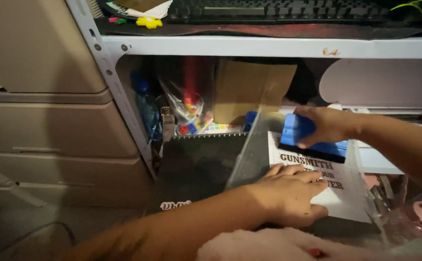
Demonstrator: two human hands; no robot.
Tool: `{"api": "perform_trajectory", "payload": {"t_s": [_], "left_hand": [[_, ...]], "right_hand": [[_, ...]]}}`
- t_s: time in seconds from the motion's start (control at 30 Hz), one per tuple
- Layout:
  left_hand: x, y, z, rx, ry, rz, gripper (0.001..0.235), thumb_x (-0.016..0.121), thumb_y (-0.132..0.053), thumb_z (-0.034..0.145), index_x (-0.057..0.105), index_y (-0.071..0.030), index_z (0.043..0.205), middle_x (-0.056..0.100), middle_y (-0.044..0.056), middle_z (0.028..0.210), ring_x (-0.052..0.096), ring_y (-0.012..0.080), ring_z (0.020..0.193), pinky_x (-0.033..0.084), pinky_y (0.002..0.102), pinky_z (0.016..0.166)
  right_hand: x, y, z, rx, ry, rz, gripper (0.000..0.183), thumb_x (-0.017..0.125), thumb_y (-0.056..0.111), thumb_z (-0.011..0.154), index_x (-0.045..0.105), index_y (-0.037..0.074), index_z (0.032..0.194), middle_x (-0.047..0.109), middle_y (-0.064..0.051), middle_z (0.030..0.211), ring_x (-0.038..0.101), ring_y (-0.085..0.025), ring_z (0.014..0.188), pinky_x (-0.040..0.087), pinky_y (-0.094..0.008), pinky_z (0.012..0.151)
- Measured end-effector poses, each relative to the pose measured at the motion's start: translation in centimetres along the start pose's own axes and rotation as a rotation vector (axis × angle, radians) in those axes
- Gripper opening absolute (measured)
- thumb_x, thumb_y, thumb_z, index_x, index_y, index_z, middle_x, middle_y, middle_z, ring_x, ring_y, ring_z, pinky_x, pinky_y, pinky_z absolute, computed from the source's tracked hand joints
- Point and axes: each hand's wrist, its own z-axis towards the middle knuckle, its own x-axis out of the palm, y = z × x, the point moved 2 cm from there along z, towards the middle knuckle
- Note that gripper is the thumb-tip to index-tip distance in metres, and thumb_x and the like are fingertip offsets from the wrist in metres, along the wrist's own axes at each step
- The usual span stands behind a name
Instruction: Applying a vinyl decal to a surface using a squeegee and peeling off the transfer tape layer.
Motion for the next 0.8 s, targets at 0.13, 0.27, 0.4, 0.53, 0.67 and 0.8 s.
{"api": "perform_trajectory", "payload": {"t_s": [0.13,0.27,0.4,0.53,0.67,0.8], "left_hand": [[0.6,0.0,-0.5,0.022,-0.062,-0.007,0.1,0.022,-0.067,0.073,0.031,-0.021,0.161,0.02,0.004,0.173,0.006,0.0357,0.158,-0.004,0.061,0.121],[1.2,0.1,0.3,0.056,-0.117,-0.006,0.102,0.018,-0.071,0.07,0.036,-0.02,0.156,0.024,0.006,0.172,0.006,0.0415,0.158,-0.005,0.066,0.12],[2.2,0.8,1.3,0.046,-0.181,0.018,0.101,0.019,-0.073,0.068,0.042,-0.022,0.153,0.032,0.003,0.169,0.014,0.039,0.158,-0.001,0.066,0.12],[1.7,0.8,1.1,0.024,-0.194,0.007,0.098,0.023,-0.071,0.069,0.04,-0.023,0.154,0.03,0.003,0.17,0.011,0.0385,0.159,-0.003,0.066,0.12],[1.4,0.9,0.6,0.026,-0.189,-0.028,0.099,0.024,-0.07,0.069,0.04,-0.021,0.154,0.03,0.005,0.17,0.012,0.0398,0.157,-0.002,0.066,0.119],[1.9,1.0,1.1,0.054,-0.218,-0.037,0.101,0.022,-0.072,0.068,0.042,-0.019,0.152,0.033,0.006,0.168,0.014,0.0406,0.157,-0.001,0.066,0.12]], "right_hand": [[-0.3,6.1,-3.9,0.041,0.033,0.219,0.096,0.08,0.058,0.068,0.049,0.019,0.15,0.066,-0.003,0.142,0.067,-0.023,0.125,0.047,-0.036,0.112],[0.1,7.3,-4.6,0.318,-0.187,0.167,0.079,0.058,0.079,0.072,0.068,0.018,0.122,0.077,-0.011,0.111,0.072,-0.03,0.106,0.052,-0.04,0.091],[2.6,7.0,-3.9,0.379,-0.38,-0.028,0.078,0.046,0.091,0.078,0.074,0.02,0.097,0.078,-0.012,0.079,0.075,-0.034,0.09,0.054,-0.045,0.068],[1.9,5.8,-2.5,0.373,-0.385,-0.01,0.087,0.046,0.09,0.078,0.069,0.027,0.133,0.08,-0.014,0.105,0.073,-0.037,0.108,0.055,-0.046,0.086],[1.7,7.4,-3.1,0.329,-0.286,-0.003,0.074,0.044,0.089,0.079,0.069,0.02,0.083,0.078,-0.011,0.087,0.073,-0.035,0.096,0.054,-0.047,0.077],[1.6,6.7,-2.9,0.354,-0.315,-0.012,0.072,0.045,0.087,0.08,0.07,0.02,0.082,0.077,-0.009,0.083,0.073,-0.033,0.091,0.054,-0.045,0.075]]}}
